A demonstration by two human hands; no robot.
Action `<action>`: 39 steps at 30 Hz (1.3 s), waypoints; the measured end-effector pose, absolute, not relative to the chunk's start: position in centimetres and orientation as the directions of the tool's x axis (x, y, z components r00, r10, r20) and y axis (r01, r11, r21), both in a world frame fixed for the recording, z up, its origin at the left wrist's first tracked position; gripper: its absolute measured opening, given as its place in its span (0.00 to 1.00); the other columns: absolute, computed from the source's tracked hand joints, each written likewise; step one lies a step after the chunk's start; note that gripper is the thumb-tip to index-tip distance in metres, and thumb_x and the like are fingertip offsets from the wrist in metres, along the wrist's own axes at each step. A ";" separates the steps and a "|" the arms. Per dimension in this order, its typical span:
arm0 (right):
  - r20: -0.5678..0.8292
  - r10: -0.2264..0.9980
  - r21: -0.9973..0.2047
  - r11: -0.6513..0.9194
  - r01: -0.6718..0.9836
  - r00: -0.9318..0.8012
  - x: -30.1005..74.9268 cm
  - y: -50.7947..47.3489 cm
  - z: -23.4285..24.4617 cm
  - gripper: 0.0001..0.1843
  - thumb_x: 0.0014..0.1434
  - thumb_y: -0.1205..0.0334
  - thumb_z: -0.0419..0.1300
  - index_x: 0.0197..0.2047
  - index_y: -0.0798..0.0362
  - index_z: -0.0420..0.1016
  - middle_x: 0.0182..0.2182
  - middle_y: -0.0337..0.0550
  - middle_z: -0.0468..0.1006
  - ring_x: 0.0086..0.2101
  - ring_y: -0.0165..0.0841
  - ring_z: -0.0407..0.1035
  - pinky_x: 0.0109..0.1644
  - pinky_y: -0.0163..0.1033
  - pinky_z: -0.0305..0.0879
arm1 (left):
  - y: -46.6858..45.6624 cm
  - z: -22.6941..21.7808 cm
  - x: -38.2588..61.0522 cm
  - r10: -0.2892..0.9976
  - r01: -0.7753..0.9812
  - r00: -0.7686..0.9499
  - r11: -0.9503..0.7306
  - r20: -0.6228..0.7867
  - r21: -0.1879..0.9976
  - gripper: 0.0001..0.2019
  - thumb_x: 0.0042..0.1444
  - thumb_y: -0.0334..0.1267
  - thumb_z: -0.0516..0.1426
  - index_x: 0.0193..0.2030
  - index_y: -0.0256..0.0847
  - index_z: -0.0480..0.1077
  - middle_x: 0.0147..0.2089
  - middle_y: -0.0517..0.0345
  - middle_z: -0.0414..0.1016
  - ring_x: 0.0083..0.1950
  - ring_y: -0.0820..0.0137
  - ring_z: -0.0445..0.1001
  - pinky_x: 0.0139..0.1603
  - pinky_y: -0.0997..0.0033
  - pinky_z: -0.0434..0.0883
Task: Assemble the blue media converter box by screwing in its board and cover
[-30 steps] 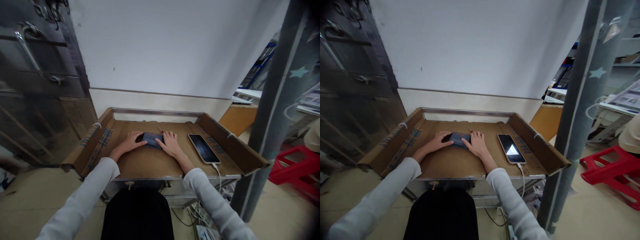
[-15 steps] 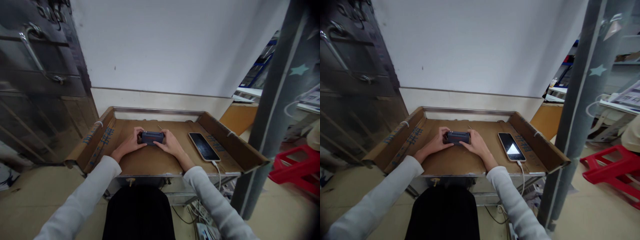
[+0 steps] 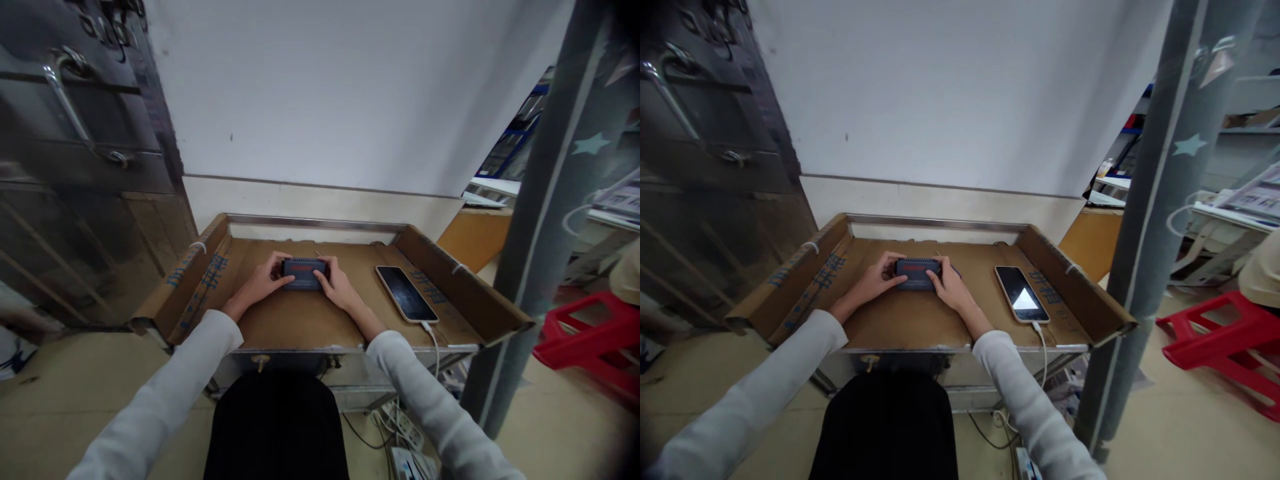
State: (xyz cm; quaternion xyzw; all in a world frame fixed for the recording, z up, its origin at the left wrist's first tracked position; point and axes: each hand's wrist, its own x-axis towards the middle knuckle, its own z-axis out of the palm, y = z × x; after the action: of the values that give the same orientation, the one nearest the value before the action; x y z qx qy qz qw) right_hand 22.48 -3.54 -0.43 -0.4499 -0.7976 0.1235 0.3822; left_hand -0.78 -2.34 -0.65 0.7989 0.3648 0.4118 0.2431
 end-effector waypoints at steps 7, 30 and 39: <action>0.506 0.783 -0.545 0.615 0.570 -0.361 22.6 -2.6 -1.2 0.34 0.59 0.51 0.55 0.63 0.56 0.49 0.57 0.59 0.61 0.53 0.40 0.63 0.58 0.47 0.61 | -1.1 -1.4 -0.7 0.745 0.591 0.356 -0.647 0.564 0.482 0.19 0.61 0.46 0.53 0.57 0.44 0.60 0.54 0.50 0.63 0.59 0.61 0.61 0.62 0.53 0.59; 0.348 0.897 -0.589 0.436 0.680 -0.273 22.5 -1.4 -2.0 0.34 0.67 0.48 0.31 0.63 0.58 0.61 0.61 0.55 0.66 0.62 0.37 0.57 0.67 0.49 0.48 | 0.5 -2.8 -1.7 0.857 0.840 0.228 -0.413 0.462 0.352 0.16 0.64 0.31 0.42 0.50 0.35 0.67 0.51 0.43 0.72 0.55 0.59 0.70 0.58 0.56 0.65; 0.352 0.897 -0.540 0.427 0.725 -0.267 22.4 -1.5 -1.9 0.30 0.68 0.54 0.34 0.56 0.60 0.67 0.54 0.57 0.72 0.56 0.37 0.66 0.63 0.46 0.56 | 0.3 -2.9 -1.8 0.863 0.849 0.228 -0.403 0.451 0.341 0.17 0.59 0.27 0.45 0.52 0.35 0.67 0.54 0.44 0.73 0.57 0.60 0.69 0.59 0.58 0.64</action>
State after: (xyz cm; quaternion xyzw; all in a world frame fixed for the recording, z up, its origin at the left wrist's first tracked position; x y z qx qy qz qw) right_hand 22.36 -1.54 -1.94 -0.5173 -0.7841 0.1368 0.3144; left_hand -1.80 0.27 -2.91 0.7834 0.5464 0.2960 0.0113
